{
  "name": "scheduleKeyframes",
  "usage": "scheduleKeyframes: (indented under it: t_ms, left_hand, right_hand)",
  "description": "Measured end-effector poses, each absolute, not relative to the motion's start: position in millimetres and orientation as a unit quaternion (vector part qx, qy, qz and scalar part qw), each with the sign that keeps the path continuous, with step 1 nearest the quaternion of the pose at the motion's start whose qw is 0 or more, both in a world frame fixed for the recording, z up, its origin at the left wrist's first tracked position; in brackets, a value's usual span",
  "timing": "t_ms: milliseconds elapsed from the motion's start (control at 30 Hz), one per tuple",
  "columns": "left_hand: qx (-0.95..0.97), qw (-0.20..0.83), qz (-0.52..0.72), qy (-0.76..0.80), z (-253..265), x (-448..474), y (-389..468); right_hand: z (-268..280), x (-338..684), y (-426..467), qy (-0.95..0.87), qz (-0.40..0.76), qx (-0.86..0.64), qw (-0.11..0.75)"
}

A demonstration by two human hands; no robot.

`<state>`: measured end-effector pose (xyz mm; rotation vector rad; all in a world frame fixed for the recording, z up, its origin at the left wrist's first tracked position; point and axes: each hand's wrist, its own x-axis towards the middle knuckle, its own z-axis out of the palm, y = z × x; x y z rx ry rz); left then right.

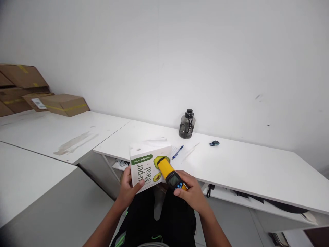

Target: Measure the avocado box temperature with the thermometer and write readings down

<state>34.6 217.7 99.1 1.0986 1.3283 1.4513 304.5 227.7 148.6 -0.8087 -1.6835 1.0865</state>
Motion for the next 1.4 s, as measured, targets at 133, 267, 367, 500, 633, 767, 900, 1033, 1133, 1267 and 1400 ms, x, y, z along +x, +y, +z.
scheduleKeyframes:
  t_ms: [133, 267, 367, 500, 633, 767, 900, 1033, 1133, 1267, 1400]
  left_hand:
    - [0.449, 0.423, 0.583, 0.529, 101.0, 34.1, 219.0]
    - [0.456, 0.420, 0.575, 0.534, 103.6, 33.8, 220.1]
    - [0.455, 0.420, 0.569, 0.541, 105.3, 34.7, 218.0]
    - [0.447, 0.424, 0.570, 0.544, 103.6, 36.9, 213.2]
    - [0.448, 0.365, 0.578, 0.576, 99.6, 42.5, 232.4]
    - [0.484, 0.289, 0.585, 0.583, 94.4, 56.4, 297.1]
    - [0.524, 0.294, 0.548, 0.583, 74.1, 70.0, 362.4]
    - [0.536, 0.309, 0.516, 0.593, 47.3, 75.3, 384.5]
    - [0.548, 0.333, 0.498, 0.583, 34.8, 73.7, 384.4]
    - [0.576, 0.358, 0.445, 0.584, 32.6, 70.7, 384.5]
    - [0.601, 0.335, 0.389, 0.612, 36.2, 70.9, 385.7]
  right_hand:
    - [151.0, 305.5, 226.4, -0.682, 0.448, -0.326, 0.477]
    - [148.8, 309.5, 225.2, -0.685, 0.438, -0.338, 0.474]
    - [151.3, 312.8, 222.8, -0.685, 0.452, -0.340, 0.459]
    - [156.6, 310.8, 220.0, -0.677, 0.471, -0.336, 0.455]
    - [150.9, 297.7, 220.9, -0.609, 0.495, -0.354, 0.508]
    - [137.1, 277.8, 225.9, -0.518, 0.484, -0.423, 0.565]
    - [123.3, 261.4, 230.5, -0.438, 0.446, -0.487, 0.610]
    - [113.0, 257.2, 231.1, -0.398, 0.399, -0.524, 0.638]
    - [110.0, 259.5, 230.2, -0.385, 0.389, -0.542, 0.638]
    - [109.0, 260.2, 229.8, -0.364, 0.407, -0.548, 0.634]
    - [106.1, 256.5, 229.2, -0.365, 0.428, -0.536, 0.629]
